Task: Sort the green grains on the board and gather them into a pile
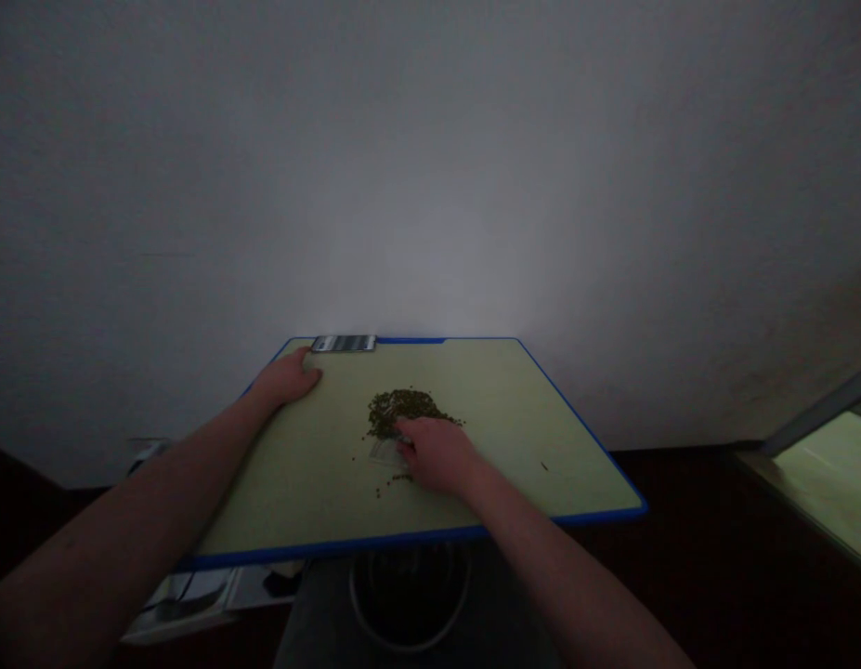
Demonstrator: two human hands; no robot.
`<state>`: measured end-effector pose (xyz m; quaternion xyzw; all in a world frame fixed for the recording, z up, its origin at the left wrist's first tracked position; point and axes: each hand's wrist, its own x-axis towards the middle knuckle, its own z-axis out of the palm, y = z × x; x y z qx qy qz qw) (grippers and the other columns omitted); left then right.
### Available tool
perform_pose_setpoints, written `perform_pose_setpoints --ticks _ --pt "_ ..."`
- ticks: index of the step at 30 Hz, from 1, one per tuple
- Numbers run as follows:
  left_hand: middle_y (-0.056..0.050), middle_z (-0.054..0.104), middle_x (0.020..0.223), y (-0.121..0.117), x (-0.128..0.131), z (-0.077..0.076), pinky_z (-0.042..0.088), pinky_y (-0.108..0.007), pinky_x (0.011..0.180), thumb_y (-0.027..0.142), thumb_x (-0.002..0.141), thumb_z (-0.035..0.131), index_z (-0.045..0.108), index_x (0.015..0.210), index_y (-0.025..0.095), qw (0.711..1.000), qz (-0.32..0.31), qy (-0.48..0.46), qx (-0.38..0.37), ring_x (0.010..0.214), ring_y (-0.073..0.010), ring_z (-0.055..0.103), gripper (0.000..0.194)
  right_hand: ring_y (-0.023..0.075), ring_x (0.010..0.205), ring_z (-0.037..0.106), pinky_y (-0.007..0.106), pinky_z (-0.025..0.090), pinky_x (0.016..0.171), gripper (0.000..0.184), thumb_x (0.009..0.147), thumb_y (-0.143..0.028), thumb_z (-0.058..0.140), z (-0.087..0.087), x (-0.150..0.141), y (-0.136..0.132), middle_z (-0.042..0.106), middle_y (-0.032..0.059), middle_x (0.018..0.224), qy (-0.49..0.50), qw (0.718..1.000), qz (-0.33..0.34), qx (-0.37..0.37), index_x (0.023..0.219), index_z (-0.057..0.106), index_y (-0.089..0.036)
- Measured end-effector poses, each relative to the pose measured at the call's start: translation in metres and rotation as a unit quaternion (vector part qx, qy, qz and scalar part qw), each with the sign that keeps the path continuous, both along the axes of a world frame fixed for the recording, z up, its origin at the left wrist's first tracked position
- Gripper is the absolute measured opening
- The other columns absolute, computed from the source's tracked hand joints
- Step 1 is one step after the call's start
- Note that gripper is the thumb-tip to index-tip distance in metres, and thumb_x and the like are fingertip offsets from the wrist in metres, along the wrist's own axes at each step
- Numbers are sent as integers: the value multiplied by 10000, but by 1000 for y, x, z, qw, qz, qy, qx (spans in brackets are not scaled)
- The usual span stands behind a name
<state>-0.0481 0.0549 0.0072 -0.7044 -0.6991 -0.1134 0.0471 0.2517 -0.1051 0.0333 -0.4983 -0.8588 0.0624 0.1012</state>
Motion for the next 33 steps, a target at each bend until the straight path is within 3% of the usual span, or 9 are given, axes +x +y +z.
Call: perform_pose_setpoints --ticks 5,11,15,19,27,33 --pt "-173 569 1154 34 3 1 423 -398 832 518 770 320 272 1369 170 999 23 22 -40 1030 -309 543 694 206 915 568 298 386 761 348 850 -313 398 1 4 -1 633 79 1025 -9 1000 -8 -8 1152 536 -207" --pt "-140 563 1178 50 0 2 411 -413 859 520 759 331 371 1322 225 997 6 37 -67 1067 -314 520 636 199 884 563 294 371 744 356 856 -319 378 1 4 -1 635 79 993 -21 999 -12 -22 1161 529 -214" --pt "-169 579 1133 37 1 1 419 -393 846 497 763 346 317 1342 158 999 17 20 -37 1030 -301 543 672 203 927 557 295 369 778 371 849 -311 386 1 4 0 626 79 1032 -16 1000 -8 -17 1179 520 -207" --pt "-159 598 1074 17 1 2 431 -326 815 443 737 411 430 1229 113 1000 10 -9 3 969 -257 568 593 205 934 557 302 373 788 373 851 -318 386 2 5 -1 622 79 1052 -16 1000 -7 -14 1182 519 -210" --pt "-100 632 887 -16 -6 1 438 -294 676 410 686 449 549 929 165 999 21 -30 -9 803 -222 585 360 205 934 560 306 379 788 363 852 -319 390 3 3 -1 625 78 1047 -31 1000 2 3 1171 522 -209" --pt "-94 637 873 -27 -4 0 426 -293 669 411 704 421 554 939 175 1000 -4 -27 1 794 -215 583 359 207 953 556 311 376 799 364 843 -305 406 5 -4 1 618 79 1066 -37 999 4 12 1177 513 -210"
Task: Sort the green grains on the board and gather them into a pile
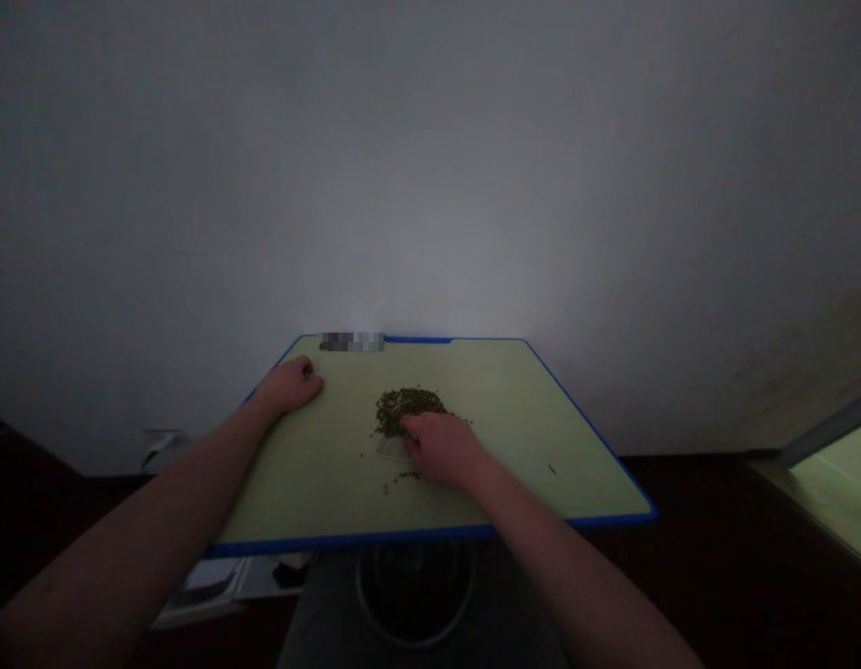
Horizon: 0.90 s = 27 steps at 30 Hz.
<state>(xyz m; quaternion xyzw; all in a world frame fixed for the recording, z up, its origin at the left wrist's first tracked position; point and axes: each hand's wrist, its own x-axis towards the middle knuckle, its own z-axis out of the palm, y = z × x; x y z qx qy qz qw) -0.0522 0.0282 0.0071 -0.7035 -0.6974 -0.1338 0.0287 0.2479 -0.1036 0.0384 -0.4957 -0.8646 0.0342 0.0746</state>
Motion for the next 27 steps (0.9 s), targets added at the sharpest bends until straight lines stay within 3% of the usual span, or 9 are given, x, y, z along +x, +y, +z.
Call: perform_pose_setpoints --ticks 7,27 --pt "-140 633 959 8 7 2 428 -335 701 459 726 376 557 1008 159 999 14 18 -24 856 -257 583 450 212 946 564 312 390 792 366 838 -304 420 2 1 -1 623 73 1058 3 1000 -7 -1 1182 512 -219" --pt "-92 638 904 -6 7 1 422 -297 703 455 729 396 569 964 179 1000 -13 5 -11 840 -215 585 402 208 992 549 315 374 826 373 851 -309 410 3 0 -1 605 76 1108 0 1000 -17 -18 1204 496 -226"
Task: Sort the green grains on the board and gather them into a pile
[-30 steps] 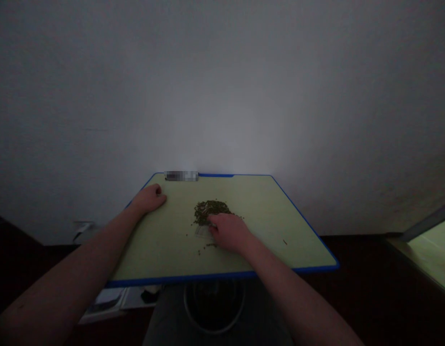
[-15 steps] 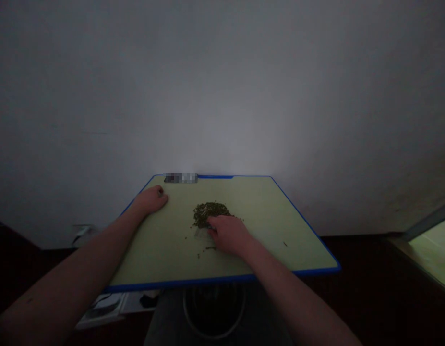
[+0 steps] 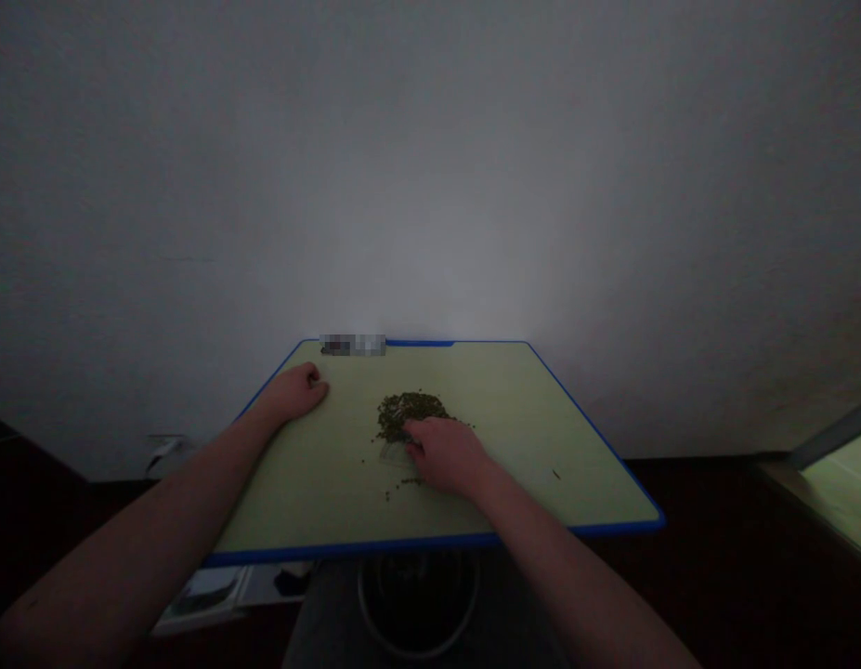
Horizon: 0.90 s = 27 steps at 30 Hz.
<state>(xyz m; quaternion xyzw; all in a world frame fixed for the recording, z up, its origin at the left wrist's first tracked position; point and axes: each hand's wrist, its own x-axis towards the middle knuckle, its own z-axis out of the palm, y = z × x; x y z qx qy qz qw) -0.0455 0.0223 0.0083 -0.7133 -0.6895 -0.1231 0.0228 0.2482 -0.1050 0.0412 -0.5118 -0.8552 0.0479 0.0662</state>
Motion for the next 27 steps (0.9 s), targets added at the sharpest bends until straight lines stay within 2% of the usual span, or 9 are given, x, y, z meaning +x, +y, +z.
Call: perform_pose_setpoints --ticks 7,13,16,19,22,27 --pt "-125 626 982 21 18 0 425 -330 757 438 753 365 568 996 160 999 -24 21 15 901 -245 576 421 209 958 559 312 380 796 366 849 -312 402 0 1 1 613 82 1077 0 1000 11 6 1186 510 -218" --pt "-123 587 1097 46 48 -4 399 -308 839 374 764 378 527 1082 152 997 -70 11 38 995 -227 541 416 213 895 574 312 386 746 366 847 -303 400 2 2 3 632 77 1000 -2 1000 9 4 1186 506 -215" --pt "-113 607 1039 54 59 -4 411 -308 804 369 757 392 534 1045 161 996 -85 8 38 943 -227 558 383 207 890 573 309 385 740 366 851 -299 397 2 3 5 627 80 1004 2 1000 4 -13 1191 501 -213" --pt "-109 626 957 60 61 -2 425 -310 738 406 751 406 543 1025 168 998 -60 6 15 873 -232 578 387 202 890 568 307 384 742 354 854 -292 393 0 3 7 626 73 999 13 1000 8 -19 1180 510 -217" --pt "-116 624 1000 64 61 0 419 -314 747 421 762 400 498 1137 179 998 -59 13 -1 892 -238 581 457 198 887 564 305 382 747 349 857 -293 391 -3 4 10 626 68 986 22 999 10 -24 1176 513 -221" --pt "-125 603 1108 76 66 0 408 -340 794 413 782 363 317 1335 224 997 -66 44 -20 954 -258 576 586 201 878 564 299 379 735 346 854 -296 398 -5 5 12 629 65 950 30 999 2 -34 1168 519 -217"
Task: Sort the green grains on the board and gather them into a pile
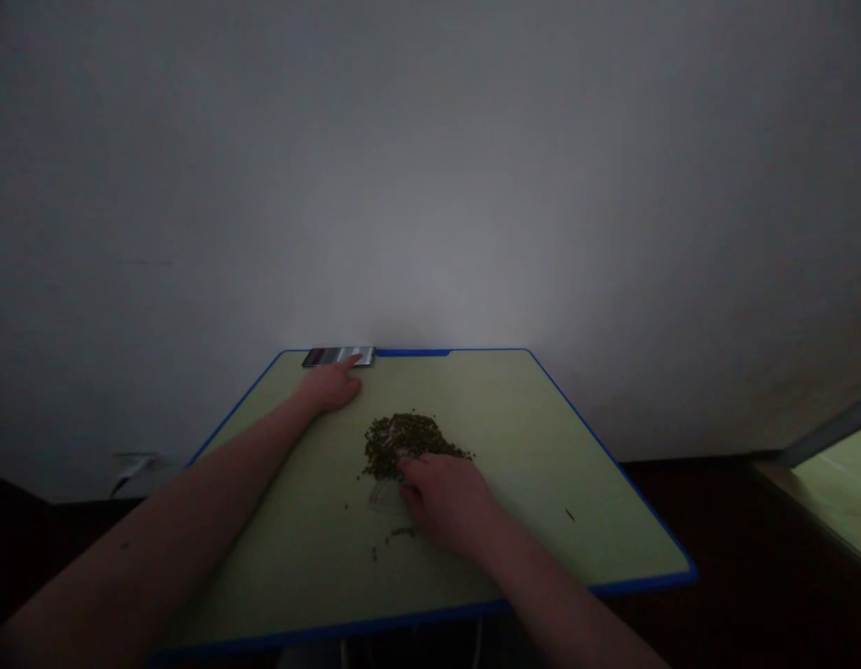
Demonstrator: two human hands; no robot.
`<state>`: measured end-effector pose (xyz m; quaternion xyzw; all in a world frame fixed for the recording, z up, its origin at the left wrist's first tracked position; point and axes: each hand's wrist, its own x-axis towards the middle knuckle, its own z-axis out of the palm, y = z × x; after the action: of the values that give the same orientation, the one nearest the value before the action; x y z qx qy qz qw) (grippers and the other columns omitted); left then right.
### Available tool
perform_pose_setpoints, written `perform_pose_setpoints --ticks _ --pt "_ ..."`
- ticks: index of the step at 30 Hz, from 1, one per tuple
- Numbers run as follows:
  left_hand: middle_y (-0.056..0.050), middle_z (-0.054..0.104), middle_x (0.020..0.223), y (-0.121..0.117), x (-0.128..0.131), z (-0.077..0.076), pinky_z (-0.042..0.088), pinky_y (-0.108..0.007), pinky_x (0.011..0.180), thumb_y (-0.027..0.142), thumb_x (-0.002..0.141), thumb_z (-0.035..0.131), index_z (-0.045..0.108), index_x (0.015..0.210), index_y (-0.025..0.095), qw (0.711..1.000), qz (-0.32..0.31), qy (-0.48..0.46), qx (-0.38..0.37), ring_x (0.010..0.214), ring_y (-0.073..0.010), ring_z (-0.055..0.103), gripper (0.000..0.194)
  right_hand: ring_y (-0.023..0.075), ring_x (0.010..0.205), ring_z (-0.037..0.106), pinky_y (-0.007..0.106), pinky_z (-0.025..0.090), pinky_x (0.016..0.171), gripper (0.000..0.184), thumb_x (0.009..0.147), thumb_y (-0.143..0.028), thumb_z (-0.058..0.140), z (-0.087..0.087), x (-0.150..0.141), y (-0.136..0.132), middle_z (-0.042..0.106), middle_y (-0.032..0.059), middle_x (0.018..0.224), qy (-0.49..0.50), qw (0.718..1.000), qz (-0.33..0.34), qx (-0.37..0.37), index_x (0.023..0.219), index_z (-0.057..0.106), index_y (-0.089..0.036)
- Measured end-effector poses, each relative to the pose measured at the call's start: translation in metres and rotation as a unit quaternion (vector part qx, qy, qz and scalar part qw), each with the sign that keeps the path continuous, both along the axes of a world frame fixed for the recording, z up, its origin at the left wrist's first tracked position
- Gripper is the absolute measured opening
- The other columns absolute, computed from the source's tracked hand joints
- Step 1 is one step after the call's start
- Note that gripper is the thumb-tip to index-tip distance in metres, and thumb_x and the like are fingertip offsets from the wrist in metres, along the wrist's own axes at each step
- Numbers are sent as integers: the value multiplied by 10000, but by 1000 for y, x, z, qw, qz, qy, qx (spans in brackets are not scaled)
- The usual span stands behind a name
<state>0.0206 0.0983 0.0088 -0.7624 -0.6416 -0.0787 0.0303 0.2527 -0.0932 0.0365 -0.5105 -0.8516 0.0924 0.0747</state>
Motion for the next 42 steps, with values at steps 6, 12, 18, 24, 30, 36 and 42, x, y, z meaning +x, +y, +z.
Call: perform_pose_setpoints --ticks 6,12,18,24,30,36,42 --pt "-141 606 1103 9 3 -1 417 -363 775 426 791 328 368 1314 237 1000 -5 20 -15 949 -283 581 558 197 881 562 301 377 744 347 851 -289 398 2 0 -1 628 61 969 3 1000 6 0 1170 517 -222" --pt "-155 595 1109 -8 -3 0 409 -344 798 420 762 390 252 1366 178 999 25 -19 8 959 -271 576 665 206 888 565 309 385 740 344 846 -300 411 2 1 -1 632 62 980 -3 1000 5 7 1163 522 -225" --pt "-134 627 991 -33 -27 6 426 -322 743 452 727 423 491 1149 165 997 62 -36 15 898 -251 586 514 207 892 569 312 387 736 345 846 -294 401 4 0 -5 630 70 1004 -25 1000 7 17 1163 519 -224" --pt "-130 642 847 -52 -69 6 431 -325 661 492 717 385 595 870 165 997 79 -10 10 792 -247 592 417 213 923 565 316 388 761 356 850 -306 391 6 -1 -9 628 80 1022 -32 999 9 34 1168 519 -209" --pt "-102 643 807 -69 -86 4 425 -307 618 494 715 388 586 837 194 993 112 -19 20 746 -227 589 380 217 960 561 321 387 793 370 848 -304 393 5 0 -11 615 80 1078 -26 999 14 45 1187 507 -211" --pt "-106 654 869 -70 -81 4 435 -306 656 477 753 346 587 957 193 995 102 -7 10 800 -230 601 424 216 959 563 320 383 796 367 847 -303 403 7 -2 -12 619 81 1068 -32 999 4 38 1188 508 -217" --pt "-130 609 1095 -43 -56 1 423 -303 785 377 779 331 330 1332 177 998 53 22 34 971 -228 580 588 218 937 570 321 389 775 364 844 -302 409 6 -1 -12 623 82 1058 -32 999 -1 34 1183 512 -218"
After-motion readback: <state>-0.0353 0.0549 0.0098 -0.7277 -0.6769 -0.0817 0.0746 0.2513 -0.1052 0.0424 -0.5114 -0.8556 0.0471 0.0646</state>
